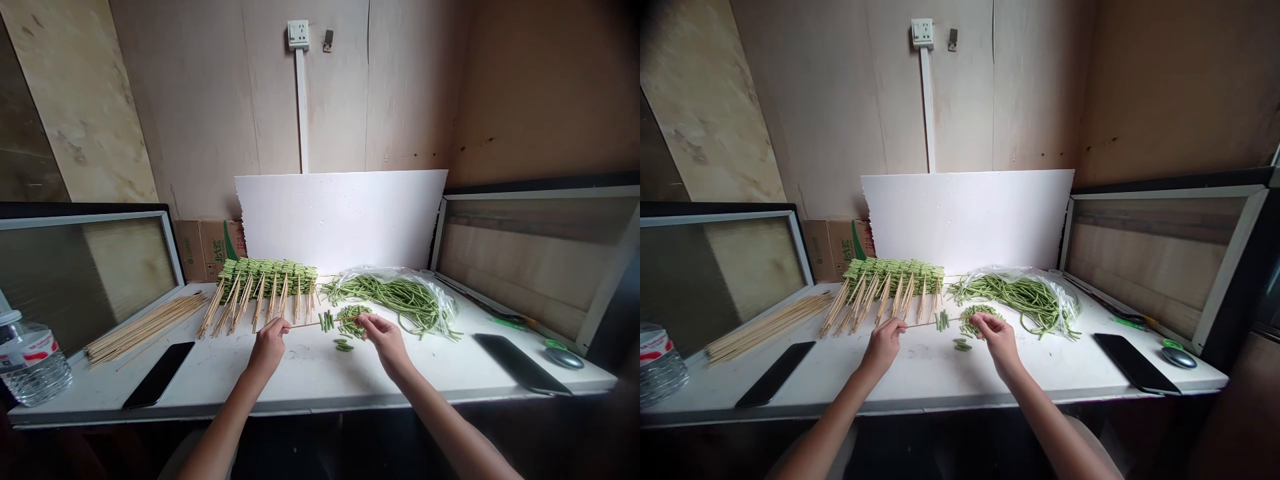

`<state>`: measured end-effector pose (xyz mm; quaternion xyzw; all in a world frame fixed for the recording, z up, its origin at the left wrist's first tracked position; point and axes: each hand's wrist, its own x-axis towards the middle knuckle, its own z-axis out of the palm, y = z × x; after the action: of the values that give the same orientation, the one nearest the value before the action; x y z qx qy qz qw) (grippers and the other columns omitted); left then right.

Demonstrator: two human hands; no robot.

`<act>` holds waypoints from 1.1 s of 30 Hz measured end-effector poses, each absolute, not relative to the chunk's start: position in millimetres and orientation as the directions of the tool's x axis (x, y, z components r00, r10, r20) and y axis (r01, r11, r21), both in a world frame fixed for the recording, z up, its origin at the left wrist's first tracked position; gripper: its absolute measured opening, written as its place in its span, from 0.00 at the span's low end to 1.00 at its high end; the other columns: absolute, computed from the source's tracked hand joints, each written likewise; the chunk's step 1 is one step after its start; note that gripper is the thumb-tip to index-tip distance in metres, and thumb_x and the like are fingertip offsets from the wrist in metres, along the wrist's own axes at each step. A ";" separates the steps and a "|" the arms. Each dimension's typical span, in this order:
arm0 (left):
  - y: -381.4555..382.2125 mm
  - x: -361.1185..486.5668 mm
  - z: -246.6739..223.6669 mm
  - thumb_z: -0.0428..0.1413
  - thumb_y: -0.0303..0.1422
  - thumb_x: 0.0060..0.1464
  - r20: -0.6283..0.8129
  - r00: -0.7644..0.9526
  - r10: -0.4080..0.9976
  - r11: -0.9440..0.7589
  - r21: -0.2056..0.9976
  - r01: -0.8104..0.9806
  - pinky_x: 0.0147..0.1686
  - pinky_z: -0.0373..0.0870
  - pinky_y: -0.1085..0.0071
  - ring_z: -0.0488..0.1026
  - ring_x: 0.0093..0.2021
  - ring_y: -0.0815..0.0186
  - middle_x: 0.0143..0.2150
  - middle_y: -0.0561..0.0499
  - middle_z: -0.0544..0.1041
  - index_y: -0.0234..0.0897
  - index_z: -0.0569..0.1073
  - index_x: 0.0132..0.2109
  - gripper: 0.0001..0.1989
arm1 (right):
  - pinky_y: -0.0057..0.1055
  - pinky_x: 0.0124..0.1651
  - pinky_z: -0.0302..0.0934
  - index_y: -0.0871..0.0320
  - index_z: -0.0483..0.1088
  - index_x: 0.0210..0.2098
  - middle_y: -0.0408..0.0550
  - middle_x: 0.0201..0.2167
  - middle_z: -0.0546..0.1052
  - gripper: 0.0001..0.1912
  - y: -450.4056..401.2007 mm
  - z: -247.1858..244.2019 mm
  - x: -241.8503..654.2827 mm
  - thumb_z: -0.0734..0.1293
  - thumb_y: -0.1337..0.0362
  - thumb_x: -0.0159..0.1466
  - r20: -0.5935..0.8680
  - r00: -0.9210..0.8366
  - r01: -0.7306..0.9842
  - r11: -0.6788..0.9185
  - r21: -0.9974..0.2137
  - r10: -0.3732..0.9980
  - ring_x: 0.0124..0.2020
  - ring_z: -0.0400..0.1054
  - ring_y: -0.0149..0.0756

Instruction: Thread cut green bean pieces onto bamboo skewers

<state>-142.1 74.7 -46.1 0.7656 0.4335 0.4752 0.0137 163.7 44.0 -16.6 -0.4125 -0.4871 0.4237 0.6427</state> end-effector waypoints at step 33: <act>62.8 -121.0 -44.0 0.45 0.15 0.55 0.718 0.232 0.657 -0.672 0.418 0.611 0.36 0.73 0.71 0.79 0.38 0.63 0.34 0.49 0.78 0.38 0.75 0.40 0.19 | 0.44 0.53 0.66 0.54 0.83 0.38 0.54 0.50 0.81 0.21 43.0 -41.2 141.6 0.78 0.45 0.54 0.197 0.110 -0.123 0.211 -0.970 0.974 0.50 0.73 0.52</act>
<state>-121.0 62.8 -44.0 0.7843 0.4041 0.4700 0.0243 141.6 43.0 -41.2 -0.4350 -0.4892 0.4533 0.6049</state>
